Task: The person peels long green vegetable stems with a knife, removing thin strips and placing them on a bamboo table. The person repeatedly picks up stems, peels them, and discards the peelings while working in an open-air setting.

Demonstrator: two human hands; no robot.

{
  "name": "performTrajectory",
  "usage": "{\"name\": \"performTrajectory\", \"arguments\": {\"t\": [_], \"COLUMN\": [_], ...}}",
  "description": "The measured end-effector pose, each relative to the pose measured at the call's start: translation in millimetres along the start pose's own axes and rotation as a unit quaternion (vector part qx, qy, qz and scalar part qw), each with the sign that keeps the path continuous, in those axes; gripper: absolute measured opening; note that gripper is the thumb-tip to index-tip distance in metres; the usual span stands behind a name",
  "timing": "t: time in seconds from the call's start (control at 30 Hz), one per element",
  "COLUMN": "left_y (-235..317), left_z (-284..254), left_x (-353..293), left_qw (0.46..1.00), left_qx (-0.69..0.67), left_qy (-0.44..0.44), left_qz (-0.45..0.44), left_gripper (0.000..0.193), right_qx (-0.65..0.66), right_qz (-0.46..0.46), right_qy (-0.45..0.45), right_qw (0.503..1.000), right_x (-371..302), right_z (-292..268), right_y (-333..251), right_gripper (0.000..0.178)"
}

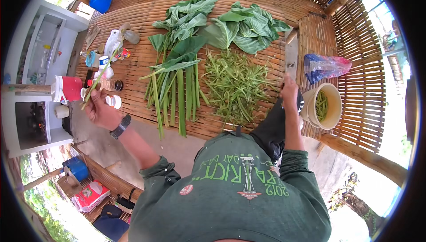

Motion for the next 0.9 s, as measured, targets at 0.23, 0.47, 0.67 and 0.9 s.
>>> {"name": "performTrajectory", "arguments": {"t": [0.23,0.47,0.67,0.9], "left_y": [-13.5,-10.2,-2.8,16.7], "left_z": [55.3,86.1,81.4,86.0], "left_x": [-101.5,-166.3,-180.6,-178.2], "left_qw": [0.984,0.968,0.952,0.935], "left_qx": [0.049,-0.008,0.004,0.089], "left_qy": [-0.161,-0.249,-0.305,-0.336], "left_qz": [-0.053,-0.028,-0.029,0.067], "left_gripper": [0.014,0.022,0.022,0.024], "right_qx": [-0.223,-0.125,-0.081,-0.072], "right_qz": [-0.171,-0.308,-0.386,-0.393], "right_qy": [-0.116,-0.253,-0.313,-0.291], "right_qw": [0.953,0.909,0.864,0.869], "right_x": [-103.9,-193.8,-216.4,-217.7], "right_z": [74.9,88.0,99.2,103.6], "right_y": [-75.2,-164.3,-187.2,-188.1], "right_gripper": [0.049,0.062,0.058,0.054]}}
Point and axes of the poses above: each hand's wrist, its own x-axis towards the middle knuckle, its own z-axis out of the palm, y = z × x, the point moved 1 cm from there along x, towards the middle knuckle, and after that the axes turned 8 degrees about -x, right-handed, at the moved point
